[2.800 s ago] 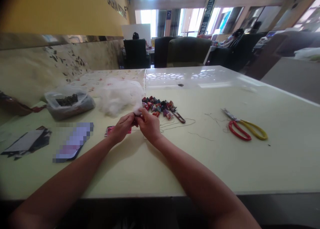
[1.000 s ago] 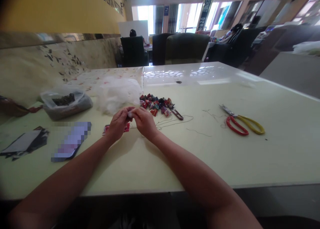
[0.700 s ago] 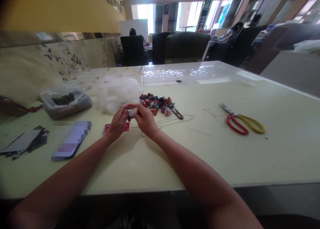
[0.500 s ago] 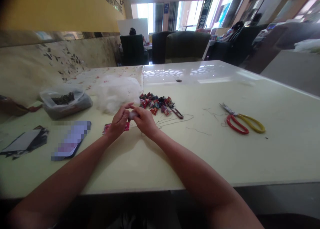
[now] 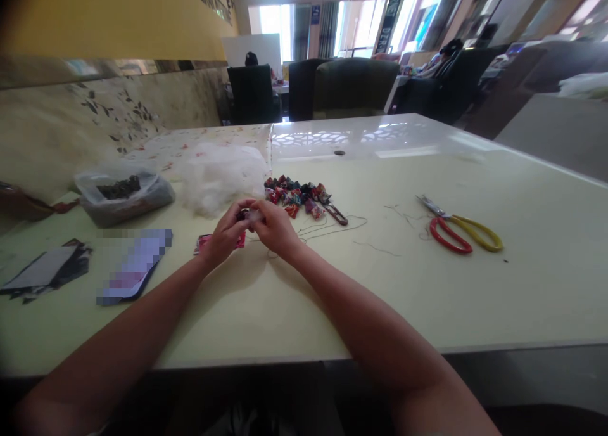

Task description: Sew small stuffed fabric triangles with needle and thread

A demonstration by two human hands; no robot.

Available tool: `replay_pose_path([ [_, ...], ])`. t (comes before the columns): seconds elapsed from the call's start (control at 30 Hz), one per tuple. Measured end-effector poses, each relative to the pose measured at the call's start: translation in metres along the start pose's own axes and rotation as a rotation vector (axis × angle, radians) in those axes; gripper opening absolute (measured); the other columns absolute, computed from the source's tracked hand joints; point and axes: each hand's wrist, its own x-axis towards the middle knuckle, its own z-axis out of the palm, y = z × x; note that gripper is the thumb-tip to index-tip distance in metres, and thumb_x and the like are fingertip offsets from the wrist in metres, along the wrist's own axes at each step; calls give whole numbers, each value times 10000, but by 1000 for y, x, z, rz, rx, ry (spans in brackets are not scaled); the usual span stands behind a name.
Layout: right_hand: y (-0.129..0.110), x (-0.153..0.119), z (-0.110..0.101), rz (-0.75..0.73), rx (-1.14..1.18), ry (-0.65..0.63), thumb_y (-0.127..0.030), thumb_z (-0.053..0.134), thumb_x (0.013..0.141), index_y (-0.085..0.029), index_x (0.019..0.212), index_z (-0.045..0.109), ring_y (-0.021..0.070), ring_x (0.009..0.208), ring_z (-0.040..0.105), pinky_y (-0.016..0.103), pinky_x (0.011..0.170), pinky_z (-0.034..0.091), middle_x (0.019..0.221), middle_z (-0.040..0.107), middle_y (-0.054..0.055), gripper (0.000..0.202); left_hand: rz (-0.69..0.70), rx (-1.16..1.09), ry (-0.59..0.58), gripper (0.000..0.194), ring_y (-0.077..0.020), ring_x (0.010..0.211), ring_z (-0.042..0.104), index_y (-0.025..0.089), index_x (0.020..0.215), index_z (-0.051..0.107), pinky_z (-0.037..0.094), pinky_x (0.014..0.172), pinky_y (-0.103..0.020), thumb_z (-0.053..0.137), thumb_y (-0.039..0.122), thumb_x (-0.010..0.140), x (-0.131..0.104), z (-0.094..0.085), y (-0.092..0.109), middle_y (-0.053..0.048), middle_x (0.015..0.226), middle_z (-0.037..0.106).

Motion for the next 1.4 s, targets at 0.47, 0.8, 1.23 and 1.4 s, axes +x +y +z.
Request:
replay_pose_path([
  [0.47, -1, 4, -5, 175, 403, -233, -334, 596, 829, -155, 742, 640, 74, 511, 460, 206, 488, 369, 667, 636, 3, 204, -16, -12, -24, 429, -101, 710, 526, 169, 1222, 532, 465, 677, -262, 513, 193, 795, 1, -5, -3, -79, 1163, 585],
  [0.8, 3, 6, -7, 224, 126, 18, -373, 605, 822, -192, 672, 499, 115, 578, 454, 238, 534, 331, 587, 510, -13, 258, 227, 341, 298, 219, -207, 1023, 568, 186, 1029, 620, 453, 963, -381, 633, 294, 839, 4, -5, -10, -86, 1081, 588],
  [1.23, 0, 2, -4, 156, 25, 26, -320, 572, 824, -208, 660, 420, 111, 586, 417, 253, 572, 308, 604, 468, -28, 250, 107, 333, 232, 130, -167, 831, 605, 173, 793, 626, 481, 817, -306, 642, 297, 828, 1, 3, -10, -39, 841, 632],
  [1.4, -2, 3, -4, 169, -91, 76, -163, 540, 735, -216, 624, 351, 105, 568, 381, 261, 568, 269, 572, 420, -48, 225, 122, 307, 182, 114, -163, 830, 597, 172, 766, 598, 460, 800, -294, 619, 268, 824, -4, 9, -4, -41, 848, 635],
])
